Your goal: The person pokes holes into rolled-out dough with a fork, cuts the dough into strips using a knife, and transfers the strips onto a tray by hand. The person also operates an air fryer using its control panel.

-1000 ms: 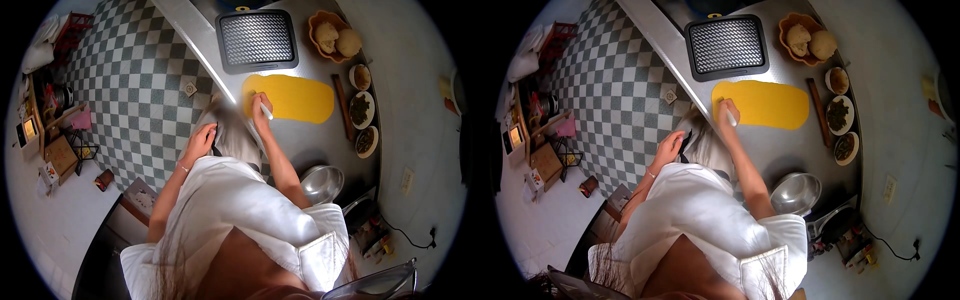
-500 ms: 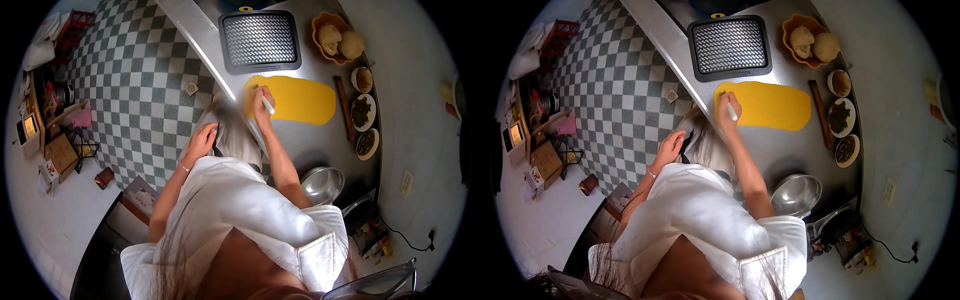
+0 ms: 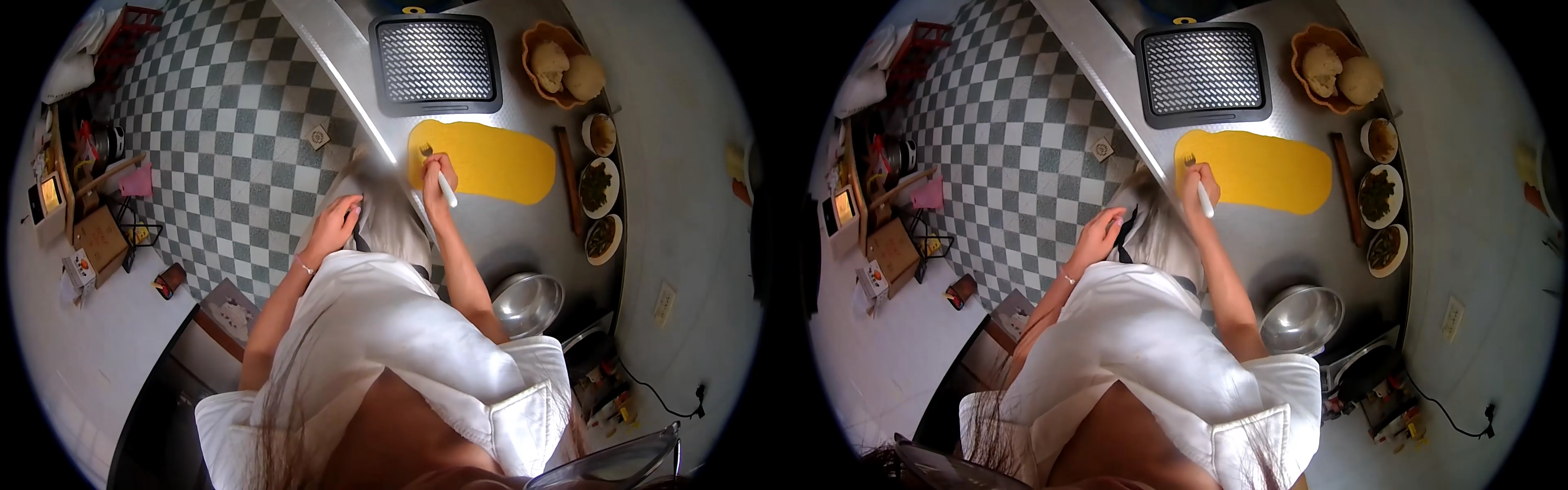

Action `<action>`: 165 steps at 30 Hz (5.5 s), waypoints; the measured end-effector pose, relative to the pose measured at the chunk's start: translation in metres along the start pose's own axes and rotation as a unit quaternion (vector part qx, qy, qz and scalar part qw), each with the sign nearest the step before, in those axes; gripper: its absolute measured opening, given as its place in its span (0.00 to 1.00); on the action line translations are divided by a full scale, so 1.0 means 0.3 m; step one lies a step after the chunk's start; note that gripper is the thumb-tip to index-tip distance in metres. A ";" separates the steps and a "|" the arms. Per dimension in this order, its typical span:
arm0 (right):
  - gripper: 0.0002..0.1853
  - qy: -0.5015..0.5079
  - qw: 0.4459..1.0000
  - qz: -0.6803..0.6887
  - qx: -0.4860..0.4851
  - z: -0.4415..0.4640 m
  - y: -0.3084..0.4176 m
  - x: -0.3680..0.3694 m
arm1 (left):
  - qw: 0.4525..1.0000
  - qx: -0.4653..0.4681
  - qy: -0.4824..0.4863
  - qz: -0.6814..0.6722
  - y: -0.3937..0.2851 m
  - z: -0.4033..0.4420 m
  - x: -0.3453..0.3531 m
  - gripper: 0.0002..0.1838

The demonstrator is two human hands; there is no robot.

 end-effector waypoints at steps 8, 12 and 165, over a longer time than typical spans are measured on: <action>0.11 0.016 0.999 -0.041 0.018 -0.073 -0.030 -0.007 | 1.000 0.003 0.004 0.004 0.013 -0.014 0.008 0.13; 0.11 -0.006 1.000 0.022 0.005 -0.104 0.045 -0.036 | 1.000 0.011 0.006 0.008 0.003 -0.011 0.009 0.13; 0.12 -0.141 0.986 -0.026 0.081 0.138 -0.002 -0.367 | 0.988 -0.003 0.140 0.072 -0.103 0.053 0.195 0.15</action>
Point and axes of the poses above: each hand's wrist, its own z-axis towards the middle knuckle, its own x-axis out of the palm, y = z × x, the point moved 9 cm from there along z, towards the middle knuckle, and after that the axes turned 2 degrees about -y, right-handed, at the moved point
